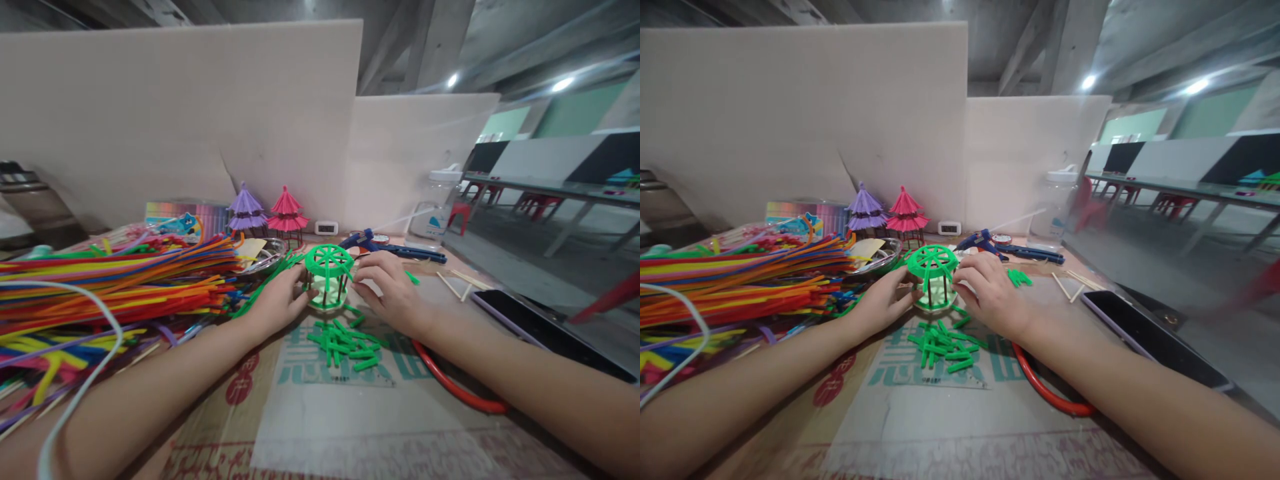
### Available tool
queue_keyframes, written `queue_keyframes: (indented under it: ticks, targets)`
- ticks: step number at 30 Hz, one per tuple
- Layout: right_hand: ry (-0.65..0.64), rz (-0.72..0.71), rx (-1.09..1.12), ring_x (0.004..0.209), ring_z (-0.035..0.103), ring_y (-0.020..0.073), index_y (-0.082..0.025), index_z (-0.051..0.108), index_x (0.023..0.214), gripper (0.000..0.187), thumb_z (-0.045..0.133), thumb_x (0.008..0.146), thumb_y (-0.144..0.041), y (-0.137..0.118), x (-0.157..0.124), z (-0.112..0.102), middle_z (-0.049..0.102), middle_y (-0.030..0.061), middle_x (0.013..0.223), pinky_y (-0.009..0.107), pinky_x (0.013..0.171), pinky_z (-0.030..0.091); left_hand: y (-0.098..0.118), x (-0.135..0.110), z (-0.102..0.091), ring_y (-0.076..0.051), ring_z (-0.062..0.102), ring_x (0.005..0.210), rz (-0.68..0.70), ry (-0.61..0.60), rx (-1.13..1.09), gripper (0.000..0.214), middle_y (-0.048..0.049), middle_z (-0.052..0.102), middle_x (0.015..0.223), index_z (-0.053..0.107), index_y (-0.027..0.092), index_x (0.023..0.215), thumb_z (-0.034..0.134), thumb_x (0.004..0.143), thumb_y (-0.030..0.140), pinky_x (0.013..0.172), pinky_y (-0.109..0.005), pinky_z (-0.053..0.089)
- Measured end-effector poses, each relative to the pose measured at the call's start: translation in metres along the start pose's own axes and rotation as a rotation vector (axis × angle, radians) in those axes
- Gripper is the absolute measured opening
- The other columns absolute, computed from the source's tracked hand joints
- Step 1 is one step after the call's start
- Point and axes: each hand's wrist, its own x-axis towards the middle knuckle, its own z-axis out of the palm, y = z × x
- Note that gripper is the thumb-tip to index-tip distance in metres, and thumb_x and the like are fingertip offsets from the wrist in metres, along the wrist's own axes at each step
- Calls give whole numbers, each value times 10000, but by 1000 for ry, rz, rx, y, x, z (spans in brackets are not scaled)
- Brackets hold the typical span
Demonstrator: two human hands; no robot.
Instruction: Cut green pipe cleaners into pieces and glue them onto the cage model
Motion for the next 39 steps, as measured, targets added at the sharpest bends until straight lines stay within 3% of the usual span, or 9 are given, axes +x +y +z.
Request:
queue_keyframes:
  ticks: [17,23,26,29,33,39]
  targets:
    - [-13,39,16,907,566,212,-229,580,903,100,528,917,-144,2,1,0,622,62,930,404,821,471,1,-1,-1,-217,617,875,17,4,-14,151,-65,641,944,540,184,943,552,880,321,766,-323,473]
    - [-13,72,46,1049,550,238,-215,562,1069,166,551,909,-169,-1,0,-2,615,100,1049,435,923,459,-1,-1,1,-204,620,829,-26,-11,-41,178,-60,640,925,533,180,939,559,876,344,740,-316,476]
    - [21,180,86,1057,550,237,-207,555,1054,139,534,917,-219,4,9,-7,613,102,1049,424,925,452,-4,-1,3,-193,623,816,-44,-14,-78,184,-47,641,905,528,184,941,556,879,356,722,-300,476]
    - [9,433,142,880,588,208,-199,555,922,106,514,913,-296,21,20,-15,627,68,913,367,797,474,-6,0,4,-184,620,800,-62,-24,-107,171,-29,643,878,529,191,940,540,891,354,708,-291,469]
    - [-243,791,230,666,559,160,-196,548,806,217,546,847,-409,61,20,-22,607,11,720,280,608,432,-7,1,4,-187,618,831,-67,-24,-111,154,-30,653,915,553,191,969,543,885,319,739,-297,464]
    - [-451,895,178,782,641,198,-178,635,925,265,626,775,-396,105,-4,-11,699,60,878,299,706,494,-10,1,7,-203,615,885,-67,0,-115,146,-49,652,953,571,184,967,572,853,275,752,-298,471]
